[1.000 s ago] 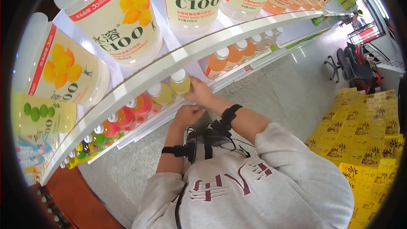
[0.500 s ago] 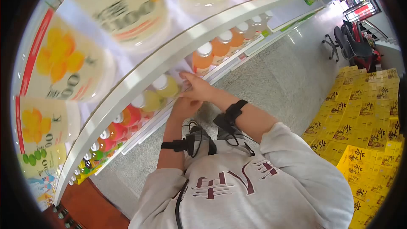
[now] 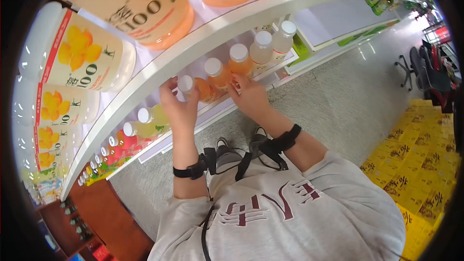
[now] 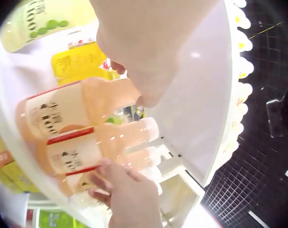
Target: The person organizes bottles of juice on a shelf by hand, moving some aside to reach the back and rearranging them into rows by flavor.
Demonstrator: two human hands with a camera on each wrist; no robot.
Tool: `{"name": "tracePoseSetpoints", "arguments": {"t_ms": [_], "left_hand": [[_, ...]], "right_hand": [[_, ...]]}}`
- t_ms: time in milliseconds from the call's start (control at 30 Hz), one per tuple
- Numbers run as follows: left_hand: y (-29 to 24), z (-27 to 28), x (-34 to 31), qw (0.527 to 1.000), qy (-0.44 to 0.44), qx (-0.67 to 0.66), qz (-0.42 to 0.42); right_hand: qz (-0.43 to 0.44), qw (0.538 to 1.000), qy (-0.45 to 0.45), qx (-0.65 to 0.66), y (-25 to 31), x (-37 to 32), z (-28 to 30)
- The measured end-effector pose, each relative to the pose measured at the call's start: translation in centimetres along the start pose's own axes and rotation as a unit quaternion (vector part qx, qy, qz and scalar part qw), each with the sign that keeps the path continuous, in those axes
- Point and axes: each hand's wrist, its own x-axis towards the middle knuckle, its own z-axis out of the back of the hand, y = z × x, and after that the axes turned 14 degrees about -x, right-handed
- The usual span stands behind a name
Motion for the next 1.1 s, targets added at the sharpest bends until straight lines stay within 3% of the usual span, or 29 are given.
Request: {"name": "tracePoseSetpoints", "arguments": {"t_ms": [67, 133, 167, 233, 267, 333, 400, 467, 500, 567, 767, 967, 1100], "left_hand": [[-2.0, 0.7, 1.6, 0.999, 0.025, 0.022, 0.043], [-3.3, 1.5, 2.7, 0.984, 0.127, 0.078, 0.093], [-3.6, 1.8, 3.1, 0.984, 0.122, 0.085, 0.096], [-3.8, 2.3, 4.1, 0.954, 0.243, 0.143, 0.105], [-3.6, 2.5, 4.5, 0.953, 0.241, 0.147, 0.108], [-3.4, 2.7, 5.4, 0.925, 0.317, 0.207, 0.018], [-3.8, 2.6, 6.2, 0.914, 0.340, 0.219, 0.024], [-3.4, 2.7, 7.0, 0.890, 0.402, 0.212, -0.038], [-3.9, 2.6, 7.5, 0.882, 0.422, 0.211, -0.025], [-4.0, 2.9, 8.1, 0.871, 0.438, 0.221, -0.011], [-3.1, 4.8, 8.4, 0.853, 0.459, 0.248, 0.003], [-1.4, 7.3, 8.7, 0.836, 0.477, 0.269, -0.030], [-0.8, 8.9, 8.6, 0.835, 0.478, 0.269, -0.043]], "right_hand": [[0.051, 0.998, -0.015, -0.016, 1.1, 1.3, 2.7], [0.097, 0.995, -0.030, -0.005, 2.5, 3.3, 5.6], [0.136, 0.989, -0.050, -0.002, 2.9, 4.2, 6.6], [0.180, 0.980, -0.078, -0.024, 3.9, 5.8, 7.2], [0.220, 0.968, -0.108, -0.054, 4.2, 6.5, 7.0], [0.269, 0.950, -0.116, -0.105, 4.5, 8.1, 6.0], [0.314, 0.929, -0.121, -0.155, 4.3, 9.5, 4.9], [0.309, 0.911, 0.166, -0.214, 4.3, 10.8, 4.1], [0.310, 0.912, 0.168, -0.211, 4.5, 11.3, 4.1], [0.332, 0.878, 0.264, -0.224, 5.1, 12.1, 4.8], [0.338, 0.881, 0.288, -0.163, 6.3, 11.7, 7.0], [0.317, 0.865, 0.318, -0.225, 9.3, 11.2, 6.1], [0.323, 0.877, 0.290, -0.205, 10.4, 10.5, 5.0]]}}
